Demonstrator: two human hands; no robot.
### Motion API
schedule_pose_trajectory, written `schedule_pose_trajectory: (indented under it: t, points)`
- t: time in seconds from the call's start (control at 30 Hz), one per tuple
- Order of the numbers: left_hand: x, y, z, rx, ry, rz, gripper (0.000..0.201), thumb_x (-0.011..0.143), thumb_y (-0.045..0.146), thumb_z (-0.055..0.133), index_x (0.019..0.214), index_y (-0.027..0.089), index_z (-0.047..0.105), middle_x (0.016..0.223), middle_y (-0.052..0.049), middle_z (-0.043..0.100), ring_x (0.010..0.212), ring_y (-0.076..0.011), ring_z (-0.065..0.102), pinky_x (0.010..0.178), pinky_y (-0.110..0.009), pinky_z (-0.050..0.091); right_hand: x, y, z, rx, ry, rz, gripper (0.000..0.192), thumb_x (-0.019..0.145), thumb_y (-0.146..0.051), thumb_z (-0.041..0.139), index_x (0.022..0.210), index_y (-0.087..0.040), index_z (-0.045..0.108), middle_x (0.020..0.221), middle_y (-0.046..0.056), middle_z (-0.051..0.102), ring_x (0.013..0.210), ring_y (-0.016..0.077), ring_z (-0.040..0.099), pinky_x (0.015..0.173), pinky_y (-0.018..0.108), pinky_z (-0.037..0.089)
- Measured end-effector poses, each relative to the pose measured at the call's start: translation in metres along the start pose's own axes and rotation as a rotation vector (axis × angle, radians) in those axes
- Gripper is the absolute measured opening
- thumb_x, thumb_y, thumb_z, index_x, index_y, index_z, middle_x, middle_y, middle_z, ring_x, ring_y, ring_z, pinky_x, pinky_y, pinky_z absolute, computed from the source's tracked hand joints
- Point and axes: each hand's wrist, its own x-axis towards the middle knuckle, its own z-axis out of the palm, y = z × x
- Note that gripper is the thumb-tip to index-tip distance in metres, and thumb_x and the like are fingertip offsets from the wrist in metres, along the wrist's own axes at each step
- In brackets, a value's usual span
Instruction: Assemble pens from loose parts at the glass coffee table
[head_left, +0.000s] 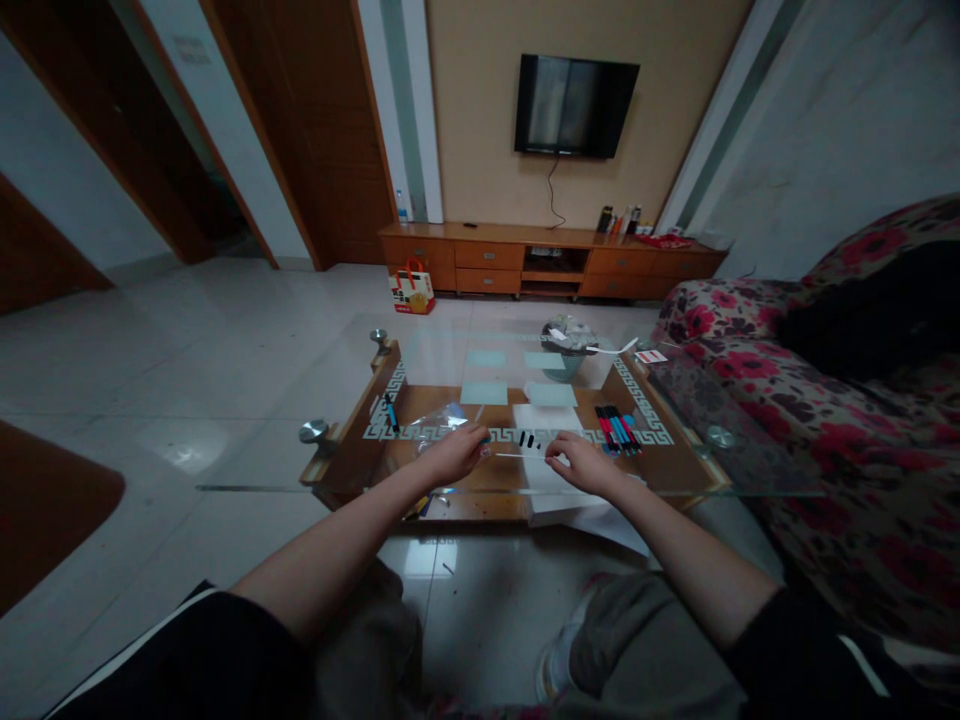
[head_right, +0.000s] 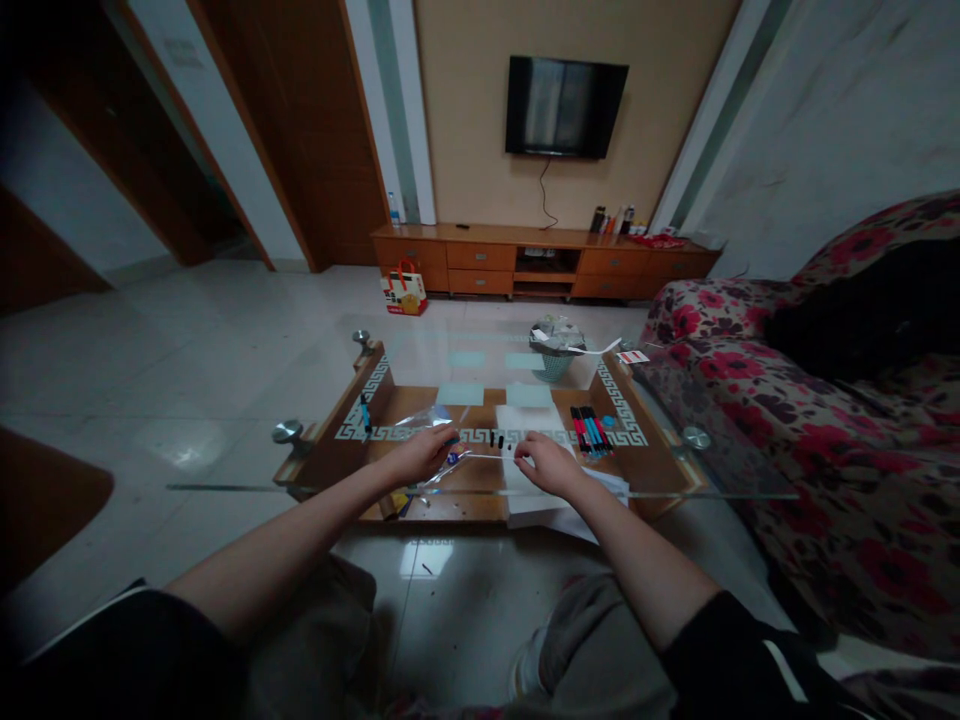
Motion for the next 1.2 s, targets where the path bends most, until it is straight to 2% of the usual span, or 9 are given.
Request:
schedule_pose_trajectory:
  t: [0.23,0.47,0.67,0.8,1.03,1.2]
  points:
    - [0.007,0.015,-0.005,0.355,-0.036,-0.003,0.025,0.094,0.024,0.053,0.117,0.026,0.062,0.107,-0.010,0.061,0.100,-0.0259,0.058,0.087,-0.039,0.040,0.002,-0.002,-0.002,-0.088,-0.023,0.107,0.017,0.093,-0.031,0.057,0.099,-0.021,0.069,0.104,0.007,0.062,0.100,0.0204,0.060,0.084,0.026,0.043]
    - [0.016,0.019,-0.007,0.366,0.015,0.095,0.028,0.092,0.018,0.053,0.117,0.024,0.064,0.108,-0.013,0.061,0.108,-0.0287,0.052,0.094,-0.043,0.034,0.000,-0.001,0.000,-0.085,0.007,0.105,0.018,0.092,-0.031,0.058,0.101,-0.021,0.069,0.103,0.008,0.062,0.099,0.0208,0.061,0.083,0.027,0.043]
    - [0.017,0.021,-0.008,0.365,0.054,0.101,0.031,0.092,0.015,0.050,0.117,0.024,0.065,0.106,-0.013,0.061,0.108,-0.0300,0.051,0.098,-0.047,0.030,0.000,-0.003,-0.001,-0.090,0.015,0.124,0.018,0.092,-0.033,0.058,0.101,-0.021,0.069,0.104,0.008,0.063,0.099,0.0213,0.061,0.081,0.028,0.043]
    - [0.015,0.019,-0.006,0.358,0.066,0.047,0.034,0.091,0.015,0.052,0.121,0.026,0.064,0.108,-0.012,0.060,0.108,-0.0295,0.052,0.099,-0.046,0.030,0.001,-0.002,0.000,-0.085,0.018,0.108,0.018,0.093,-0.032,0.057,0.101,-0.021,0.069,0.104,0.008,0.063,0.101,0.0217,0.061,0.083,0.028,0.043]
    - [0.014,0.012,-0.001,0.224,0.114,-0.205,0.042,0.092,0.014,0.050,0.130,0.029,0.056,0.112,-0.009,0.059,0.096,-0.0237,0.060,0.089,-0.038,0.039,0.000,0.003,0.001,-0.077,0.021,0.125,0.019,0.091,-0.032,0.059,0.102,-0.021,0.068,0.104,0.008,0.063,0.098,0.0210,0.061,0.080,0.028,0.043]
    - [0.015,0.005,0.002,0.114,0.178,-0.241,0.032,0.092,0.017,0.049,0.122,0.024,0.057,0.113,-0.008,0.063,0.098,-0.0228,0.061,0.087,-0.034,0.044,-0.001,0.007,0.000,-0.093,0.021,0.143,0.016,0.090,-0.031,0.060,0.099,-0.020,0.068,0.104,0.008,0.063,0.095,0.0204,0.061,0.077,0.027,0.043]
